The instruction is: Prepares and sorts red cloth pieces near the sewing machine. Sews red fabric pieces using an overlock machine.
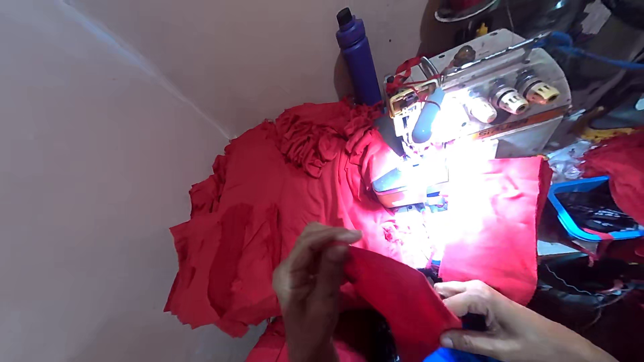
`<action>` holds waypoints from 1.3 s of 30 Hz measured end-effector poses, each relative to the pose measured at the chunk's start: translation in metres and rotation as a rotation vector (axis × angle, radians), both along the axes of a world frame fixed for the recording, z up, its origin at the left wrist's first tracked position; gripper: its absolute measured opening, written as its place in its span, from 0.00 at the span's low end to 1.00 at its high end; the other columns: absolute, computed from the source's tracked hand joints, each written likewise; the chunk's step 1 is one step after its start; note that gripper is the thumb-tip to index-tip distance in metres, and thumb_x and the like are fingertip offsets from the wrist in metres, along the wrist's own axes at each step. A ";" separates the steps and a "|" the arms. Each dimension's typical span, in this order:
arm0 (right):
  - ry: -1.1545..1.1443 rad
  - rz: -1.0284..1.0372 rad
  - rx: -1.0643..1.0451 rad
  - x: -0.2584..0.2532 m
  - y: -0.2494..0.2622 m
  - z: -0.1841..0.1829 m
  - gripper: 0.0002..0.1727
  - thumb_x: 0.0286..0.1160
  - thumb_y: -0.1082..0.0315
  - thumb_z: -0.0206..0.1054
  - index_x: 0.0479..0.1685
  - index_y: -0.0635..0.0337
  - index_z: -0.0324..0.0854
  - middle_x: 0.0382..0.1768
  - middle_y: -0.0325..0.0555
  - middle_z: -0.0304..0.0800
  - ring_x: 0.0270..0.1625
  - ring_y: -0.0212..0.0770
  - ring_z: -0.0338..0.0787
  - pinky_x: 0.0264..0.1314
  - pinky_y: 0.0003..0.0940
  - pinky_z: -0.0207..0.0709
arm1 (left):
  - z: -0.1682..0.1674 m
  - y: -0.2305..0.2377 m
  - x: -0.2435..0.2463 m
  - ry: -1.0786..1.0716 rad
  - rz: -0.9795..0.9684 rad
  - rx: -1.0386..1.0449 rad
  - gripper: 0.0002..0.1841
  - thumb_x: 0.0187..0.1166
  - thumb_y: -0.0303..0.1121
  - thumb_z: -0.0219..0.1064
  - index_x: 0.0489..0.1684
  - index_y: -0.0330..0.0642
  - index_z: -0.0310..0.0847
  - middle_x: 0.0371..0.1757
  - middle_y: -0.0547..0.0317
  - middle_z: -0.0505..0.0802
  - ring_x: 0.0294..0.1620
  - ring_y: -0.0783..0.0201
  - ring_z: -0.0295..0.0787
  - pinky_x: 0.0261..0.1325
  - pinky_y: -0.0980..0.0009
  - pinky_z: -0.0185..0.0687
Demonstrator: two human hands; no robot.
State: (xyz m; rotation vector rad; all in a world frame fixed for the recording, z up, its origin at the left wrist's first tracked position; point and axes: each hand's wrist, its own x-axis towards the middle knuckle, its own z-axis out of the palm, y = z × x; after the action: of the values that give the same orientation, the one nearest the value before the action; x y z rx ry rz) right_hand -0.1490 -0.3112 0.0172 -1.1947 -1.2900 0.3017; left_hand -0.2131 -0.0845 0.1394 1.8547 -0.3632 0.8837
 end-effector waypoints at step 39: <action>0.058 -0.337 -0.040 -0.011 0.107 0.039 0.07 0.71 0.67 0.70 0.34 0.62 0.86 0.30 0.31 0.87 0.36 0.12 0.81 0.43 0.08 0.73 | -0.081 0.024 -0.023 0.236 0.034 -0.382 0.14 0.76 0.20 0.67 0.59 0.30 0.77 0.44 0.69 0.96 0.46 0.80 0.91 0.54 0.79 0.87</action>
State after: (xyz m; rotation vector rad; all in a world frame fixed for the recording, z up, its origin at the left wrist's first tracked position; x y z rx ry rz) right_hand -0.1602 -0.2043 0.0563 -1.4028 -1.0156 0.1154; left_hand -0.2364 -0.0600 0.0587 1.5885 -0.0119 0.6910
